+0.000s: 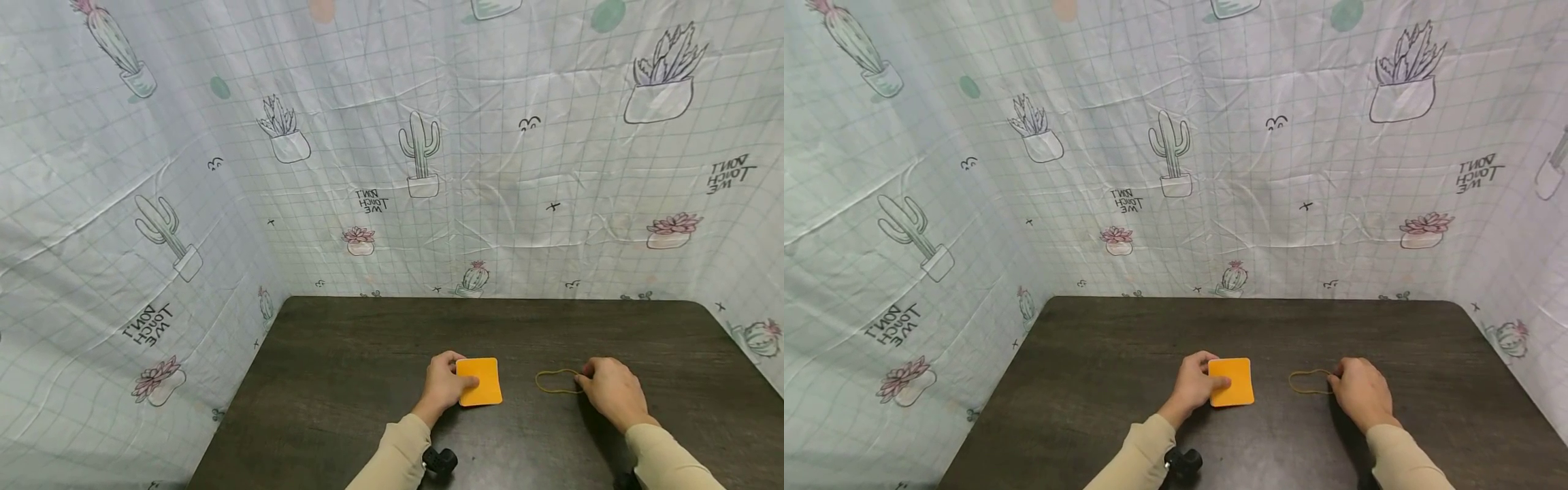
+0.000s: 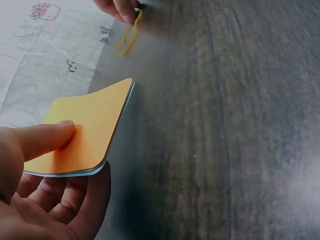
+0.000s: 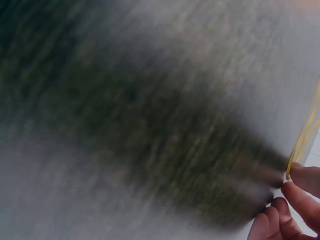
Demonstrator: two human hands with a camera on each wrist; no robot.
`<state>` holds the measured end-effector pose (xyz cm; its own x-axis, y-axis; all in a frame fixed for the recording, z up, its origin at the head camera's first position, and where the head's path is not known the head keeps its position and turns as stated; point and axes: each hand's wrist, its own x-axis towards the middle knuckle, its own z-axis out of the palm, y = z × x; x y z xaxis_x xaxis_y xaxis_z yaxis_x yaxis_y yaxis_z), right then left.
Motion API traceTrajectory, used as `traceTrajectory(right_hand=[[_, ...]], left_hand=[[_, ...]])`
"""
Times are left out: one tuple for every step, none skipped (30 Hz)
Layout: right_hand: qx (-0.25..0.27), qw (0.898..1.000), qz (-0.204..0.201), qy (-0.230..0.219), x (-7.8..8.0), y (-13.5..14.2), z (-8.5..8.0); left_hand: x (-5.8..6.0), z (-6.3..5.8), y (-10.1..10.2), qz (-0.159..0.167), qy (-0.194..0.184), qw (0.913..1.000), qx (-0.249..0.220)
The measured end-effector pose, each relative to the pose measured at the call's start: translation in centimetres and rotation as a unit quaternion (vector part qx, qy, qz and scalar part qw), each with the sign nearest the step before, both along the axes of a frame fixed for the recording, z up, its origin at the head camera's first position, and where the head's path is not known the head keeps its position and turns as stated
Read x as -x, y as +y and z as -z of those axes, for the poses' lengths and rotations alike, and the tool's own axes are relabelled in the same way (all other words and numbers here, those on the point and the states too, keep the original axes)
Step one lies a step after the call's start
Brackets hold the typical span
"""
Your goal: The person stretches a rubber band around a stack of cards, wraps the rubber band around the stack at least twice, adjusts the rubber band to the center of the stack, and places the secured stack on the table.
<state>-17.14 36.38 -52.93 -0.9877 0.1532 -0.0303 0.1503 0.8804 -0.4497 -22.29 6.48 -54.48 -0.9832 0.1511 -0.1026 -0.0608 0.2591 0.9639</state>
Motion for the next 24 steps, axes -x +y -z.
traceTrajectory(right_hand=[[0.002, 1.000, 0.002, -0.001, 0.0, 0.0, 0.0], [0.004, 1.000, 0.004, -0.003, 0.1, -0.1, 0.0], [0.006, 1.000, 0.005, -0.005, 0.1, -0.1, 0.0], [0.009, 1.000, 0.005, -0.008, 0.1, -0.1, 0.0], [0.012, 1.000, 0.005, -0.009, 0.1, -0.2, 0.0], [0.013, 1.000, 0.006, -0.008, 0.1, -0.2, 0.0], [0.015, 1.000, 0.005, -0.008, 0.0, -0.2, 0.0], [0.016, 1.000, 0.004, -0.008, 0.1, -0.3, 0.0], [0.018, 1.000, 0.003, -0.008, 0.1, -0.3, 0.0], [0.017, 1.000, 0.004, -0.006, 0.1, -0.4, -0.1], [0.016, 1.000, 0.005, -0.003, 0.0, -0.4, -0.1], [0.017, 1.000, 0.004, -0.003, 0.0, -0.4, -0.1], [0.017, 1.000, 0.004, -0.002, 0.0, -0.5, -0.1], [0.017, 1.000, 0.004, -0.002, 0.0, -0.5, -0.1], [0.018, 1.000, 0.004, -0.002, 0.0, -0.5, -0.1], [0.018, 1.000, 0.004, -0.002, 0.0, -0.5, -0.1], [0.019, 1.000, 0.003, -0.004, 0.0, -0.6, -0.1], [0.020, 1.000, 0.003, -0.006, 0.0, -0.6, -0.2], [0.020, 1.000, 0.003, -0.008, 0.0, -0.6, -0.2], [0.020, 1.000, 0.004, -0.009, 0.1, -0.6, -0.2], [0.019, 1.000, 0.004, -0.011, 0.1, -0.6, -0.2], [0.019, 1.000, 0.004, -0.011, 0.1, -0.6, -0.2], [0.020, 1.000, 0.003, -0.012, 0.0, -0.6, -0.1], [0.019, 1.000, 0.003, -0.011, 0.0, -0.6, -0.1]], left_hand=[[0.0, 0.0, -0.1, 0.001, 0.001, 1.0000, 0.002], [0.0, -0.1, -0.1, 0.002, 0.001, 1.0000, 0.003], [0.1, -0.2, -0.1, 0.005, 0.001, 1.0000, 0.000], [0.1, -0.2, -0.1, 0.007, 0.000, 1.0000, -0.004], [0.1, -0.4, -0.2, 0.010, -0.003, 0.9999, -0.009], [0.0, -0.5, -0.2, 0.011, -0.007, 0.9998, -0.015], [0.0, -0.7, -0.2, 0.011, -0.012, 0.9996, -0.021], [0.0, -0.8, -0.2, 0.013, -0.015, 0.9994, -0.027], [-0.1, -1.0, -0.2, 0.015, -0.017, 0.9992, -0.033], [-0.1, -1.1, -0.1, 0.016, -0.019, 0.9990, -0.037], [-0.1, -1.3, -0.1, 0.017, -0.021, 0.9988, -0.041], [-0.2, -1.4, -0.1, 0.018, -0.023, 0.9986, -0.045], [-0.2, -1.5, -0.1, 0.020, -0.023, 0.9983, -0.049], [-0.3, -1.6, -0.1, 0.022, -0.024, 0.9981, -0.053], [-0.3, -1.7, -0.1, 0.024, -0.024, 0.9978, -0.057], [-0.3, -1.8, -0.1, 0.025, -0.025, 0.9976, -0.060], [-0.4, -2.0, -0.1, 0.026, -0.025, 0.9974, -0.063], [-0.4, -2.2, -0.1, 0.028, -0.025, 0.9971, -0.065], [-0.5, -2.3, -0.1, 0.029, -0.025, 0.9970, -0.067], [-0.5, -2.5, -0.2, 0.030, -0.024, 0.9968, -0.070], [-0.5, -2.7, -0.2, 0.032, -0.023, 0.9967, -0.071], [-0.6, -2.8, -0.2, 0.034, -0.022, 0.9964, -0.075], [-0.6, -3.0, -0.3, 0.036, -0.021, 0.9961, -0.078], [-0.6, -3.1, -0.3, 0.038, -0.020, 0.9958, -0.081]])
